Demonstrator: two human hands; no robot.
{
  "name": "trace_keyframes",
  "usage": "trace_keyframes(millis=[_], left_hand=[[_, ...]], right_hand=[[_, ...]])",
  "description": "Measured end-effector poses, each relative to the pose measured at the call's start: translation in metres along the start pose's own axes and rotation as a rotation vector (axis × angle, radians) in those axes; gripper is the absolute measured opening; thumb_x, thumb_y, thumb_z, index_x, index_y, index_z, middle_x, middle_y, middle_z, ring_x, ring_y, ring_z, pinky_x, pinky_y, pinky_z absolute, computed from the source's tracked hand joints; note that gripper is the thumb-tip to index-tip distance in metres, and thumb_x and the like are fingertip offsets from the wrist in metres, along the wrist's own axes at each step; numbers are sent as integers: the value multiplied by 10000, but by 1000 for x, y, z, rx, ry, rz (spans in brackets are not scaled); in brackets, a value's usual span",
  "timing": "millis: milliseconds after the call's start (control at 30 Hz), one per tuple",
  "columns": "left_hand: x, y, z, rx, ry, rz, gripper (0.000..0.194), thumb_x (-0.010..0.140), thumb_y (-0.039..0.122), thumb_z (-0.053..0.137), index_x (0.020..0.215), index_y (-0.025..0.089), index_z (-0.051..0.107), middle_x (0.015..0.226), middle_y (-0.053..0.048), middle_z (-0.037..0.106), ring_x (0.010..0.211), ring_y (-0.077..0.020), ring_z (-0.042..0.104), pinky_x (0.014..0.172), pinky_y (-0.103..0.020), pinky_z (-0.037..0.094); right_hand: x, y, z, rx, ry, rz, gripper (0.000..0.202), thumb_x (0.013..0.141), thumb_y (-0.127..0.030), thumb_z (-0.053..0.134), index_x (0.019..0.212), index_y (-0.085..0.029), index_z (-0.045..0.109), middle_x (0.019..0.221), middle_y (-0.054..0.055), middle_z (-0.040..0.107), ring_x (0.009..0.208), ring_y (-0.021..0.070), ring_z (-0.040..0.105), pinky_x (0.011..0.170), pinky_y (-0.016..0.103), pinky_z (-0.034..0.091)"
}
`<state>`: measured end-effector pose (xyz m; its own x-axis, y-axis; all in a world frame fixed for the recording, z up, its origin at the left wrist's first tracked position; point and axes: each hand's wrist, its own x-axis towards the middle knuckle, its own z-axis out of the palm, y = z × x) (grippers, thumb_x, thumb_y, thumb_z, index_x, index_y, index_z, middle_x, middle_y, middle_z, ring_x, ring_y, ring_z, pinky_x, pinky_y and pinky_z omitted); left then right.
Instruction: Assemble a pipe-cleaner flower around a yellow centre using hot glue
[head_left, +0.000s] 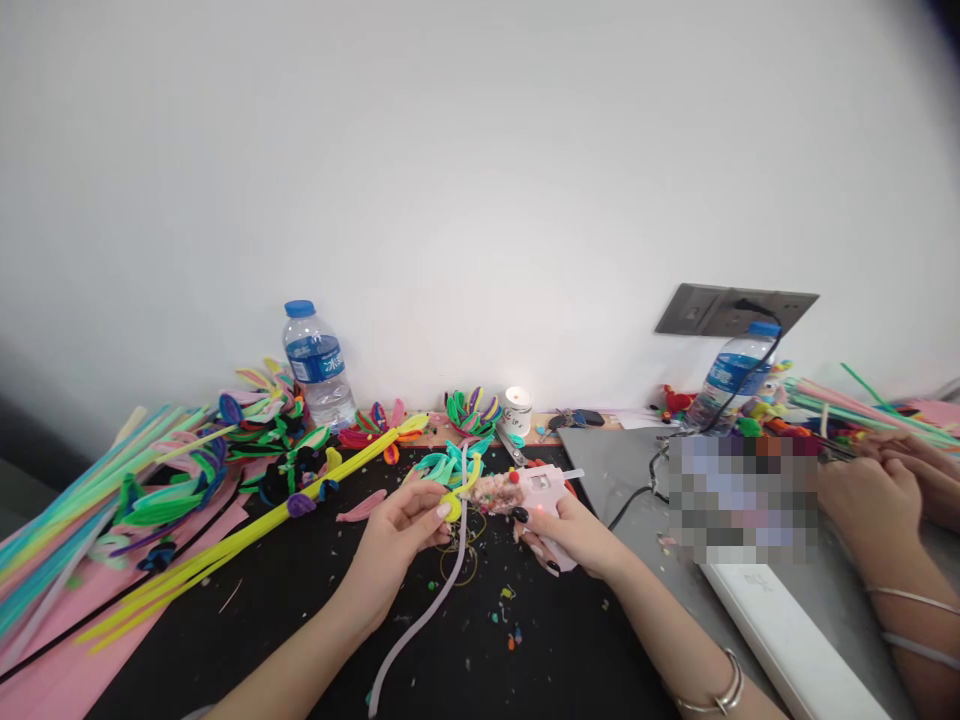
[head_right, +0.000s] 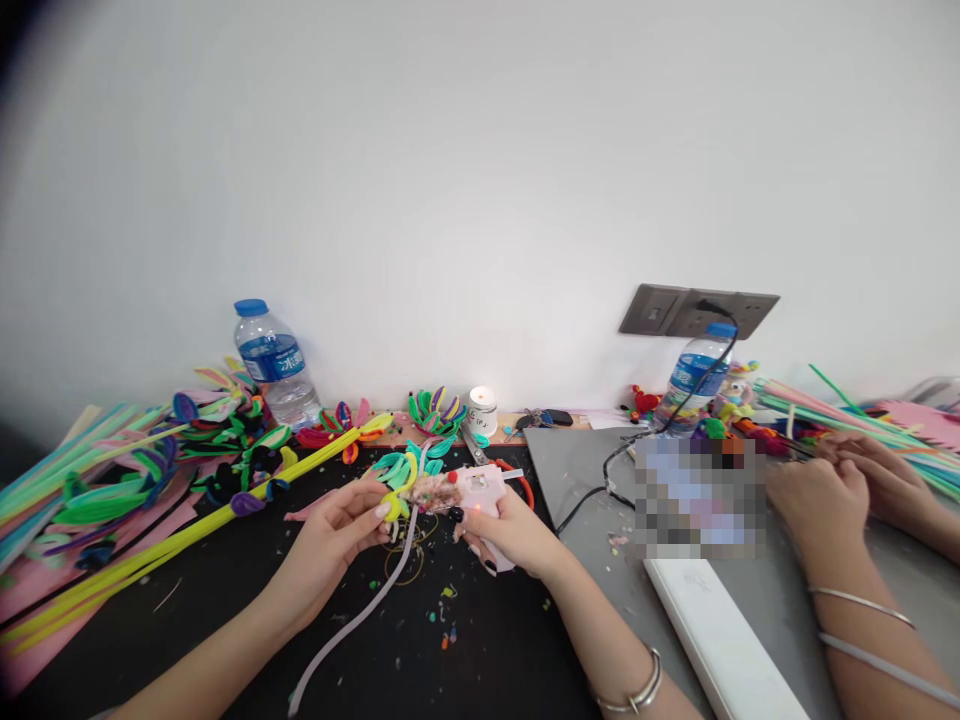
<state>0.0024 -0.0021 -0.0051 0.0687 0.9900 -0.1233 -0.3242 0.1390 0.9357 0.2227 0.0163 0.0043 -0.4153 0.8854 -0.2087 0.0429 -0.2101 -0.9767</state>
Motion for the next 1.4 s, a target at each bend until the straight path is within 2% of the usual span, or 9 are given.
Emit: trace_keyframes(millis=[267,467,633,867,1267,1400], left_hand=[[0,0,0,4,-1,-4,163,704,255,718,838,188,655,787,10,621,643,-88,573,611,-192,517],[0,1,1,7,5,2,171,694,262,725,833,188,657,780,10,621,636,-87,573,611,-193,516],[0,2,1,2,54,11,198,677,275,736,838,193,654,779,8,621,657,-96,580,620,-195,518],[0,3,1,-22,81,27,223,660,293,743,844,196,661,797,4,632,652,-97,581,625,-203,521],[1,5,1,-4,118,39,258,645,301,748,865,200,660,754,16,641,643,-103,570,590,-193,495],[3,4,-2,-10,159,70,249,672,292,734,885,199,643,784,15,642,706,-104,573,619,-181,489]], right_hand=[[-2,-5,3,-6,38,29,342,628,-468,684,688,-178,513,464,-58,470,361,60,376,359,199,343],[0,0,0,-4,18,17,325,665,-453,657,715,-166,514,470,-66,477,361,55,383,354,186,345],[1,2,-2,39,-6,-12,333,657,-444,671,722,-175,487,479,-73,487,359,48,377,355,181,356],[-1,-2,-1,-36,-40,24,352,692,-482,643,689,-153,517,457,-57,487,354,51,380,357,182,328],[-3,-4,-1,-96,-88,68,228,718,-378,609,724,-167,523,460,-66,492,362,59,395,362,174,312],[-3,-7,-4,-137,-3,19,196,724,-356,587,741,-170,526,479,-63,484,372,63,378,372,183,307]])
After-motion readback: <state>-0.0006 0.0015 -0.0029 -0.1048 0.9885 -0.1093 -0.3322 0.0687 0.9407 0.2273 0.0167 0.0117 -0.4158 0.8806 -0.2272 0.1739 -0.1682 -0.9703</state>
